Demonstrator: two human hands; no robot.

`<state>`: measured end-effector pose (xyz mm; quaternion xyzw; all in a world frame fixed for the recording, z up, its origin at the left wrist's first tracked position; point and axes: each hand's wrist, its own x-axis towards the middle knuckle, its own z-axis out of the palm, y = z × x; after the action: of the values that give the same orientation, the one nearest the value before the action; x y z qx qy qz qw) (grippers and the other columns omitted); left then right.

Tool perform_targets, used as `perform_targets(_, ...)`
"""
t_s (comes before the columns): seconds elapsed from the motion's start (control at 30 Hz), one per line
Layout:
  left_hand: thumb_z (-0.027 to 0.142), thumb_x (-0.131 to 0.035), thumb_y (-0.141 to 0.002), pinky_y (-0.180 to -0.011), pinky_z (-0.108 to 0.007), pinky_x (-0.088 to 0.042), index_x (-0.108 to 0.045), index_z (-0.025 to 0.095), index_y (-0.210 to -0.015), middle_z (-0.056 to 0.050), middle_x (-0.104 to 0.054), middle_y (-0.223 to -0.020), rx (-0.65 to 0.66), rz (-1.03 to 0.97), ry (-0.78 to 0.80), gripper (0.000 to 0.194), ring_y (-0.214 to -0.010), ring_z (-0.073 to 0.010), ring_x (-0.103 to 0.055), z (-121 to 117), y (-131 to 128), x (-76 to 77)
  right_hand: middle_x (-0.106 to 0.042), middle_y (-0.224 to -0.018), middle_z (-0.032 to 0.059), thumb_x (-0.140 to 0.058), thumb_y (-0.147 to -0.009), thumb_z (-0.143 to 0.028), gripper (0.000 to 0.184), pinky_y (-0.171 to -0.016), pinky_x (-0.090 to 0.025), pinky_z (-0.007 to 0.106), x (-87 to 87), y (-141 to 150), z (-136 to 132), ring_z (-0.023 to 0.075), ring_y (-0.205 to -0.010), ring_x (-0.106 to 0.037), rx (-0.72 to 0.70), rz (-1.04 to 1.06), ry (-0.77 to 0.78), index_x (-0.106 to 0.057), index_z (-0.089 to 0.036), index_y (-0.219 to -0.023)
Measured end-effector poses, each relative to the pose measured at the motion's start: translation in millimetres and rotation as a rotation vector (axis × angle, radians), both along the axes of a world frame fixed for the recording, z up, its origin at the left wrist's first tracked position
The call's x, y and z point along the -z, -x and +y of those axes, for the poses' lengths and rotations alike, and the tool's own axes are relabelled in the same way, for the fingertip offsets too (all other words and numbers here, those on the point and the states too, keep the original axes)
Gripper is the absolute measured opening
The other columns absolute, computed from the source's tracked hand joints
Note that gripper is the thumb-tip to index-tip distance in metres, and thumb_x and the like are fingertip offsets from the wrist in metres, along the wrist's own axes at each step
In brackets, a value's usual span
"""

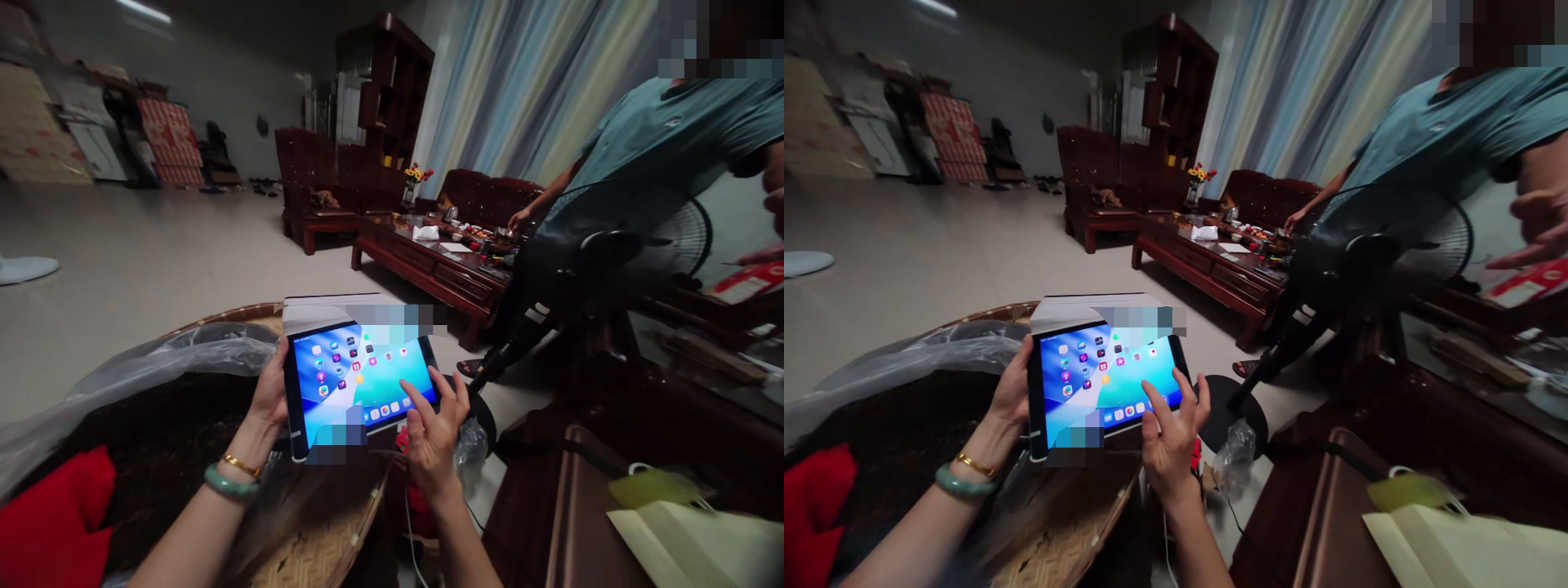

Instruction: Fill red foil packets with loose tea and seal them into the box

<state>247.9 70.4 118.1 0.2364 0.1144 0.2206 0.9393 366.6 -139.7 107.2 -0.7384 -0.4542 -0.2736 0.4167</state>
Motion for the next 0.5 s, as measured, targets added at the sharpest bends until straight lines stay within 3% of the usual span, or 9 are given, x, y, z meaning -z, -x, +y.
perform_targets(0.23, 0.050, -0.042, -0.091, -0.096, -0.054, -0.044, -0.051, 0.010, -0.129, -0.016, -0.071, -0.105, -0.018, 0.004, 0.019, 0.056, -0.104, -0.0337, -0.064, -17, -6, -10.3, -0.026, -0.148, 0.0044, -0.052, -0.088, -0.039, 0.037, -0.104, -0.022, 0.064, -13.7, 11, 13, 0.0407, -0.138, -0.008, -0.156, -0.116, 0.287, -0.057, -0.038, -0.125)
perform_targets(0.33, 0.046, -0.045, -0.090, -0.094, -0.052, -0.047, -0.053, 0.012, -0.127, -0.015, -0.072, -0.104, -0.056, 0.017, 0.017, 0.051, -0.102, -0.0332, -0.065, -18, -5, -7.8, -0.029, -0.147, 0.0068, -0.049, -0.089, -0.039, 0.036, -0.101, -0.020, 0.068, -8.7, -1, 17, 0.0423, -0.138, -0.007, -0.062, -0.091, 0.311, -0.057, -0.035, -0.125)
perform_targets(0.5, 0.045, -0.047, -0.090, -0.092, -0.051, -0.049, -0.057, 0.010, -0.121, -0.016, -0.072, -0.100, -0.089, 0.067, 0.014, 0.049, -0.097, -0.0325, -0.067, -11, 1, -0.6, -0.036, -0.139, 0.0171, -0.035, -0.094, -0.043, 0.045, -0.102, -0.022, 0.066, 6.0, -32, 4, 0.0395, -0.137, -0.011, 0.192, 0.032, 0.118, -0.058, -0.016, -0.121)
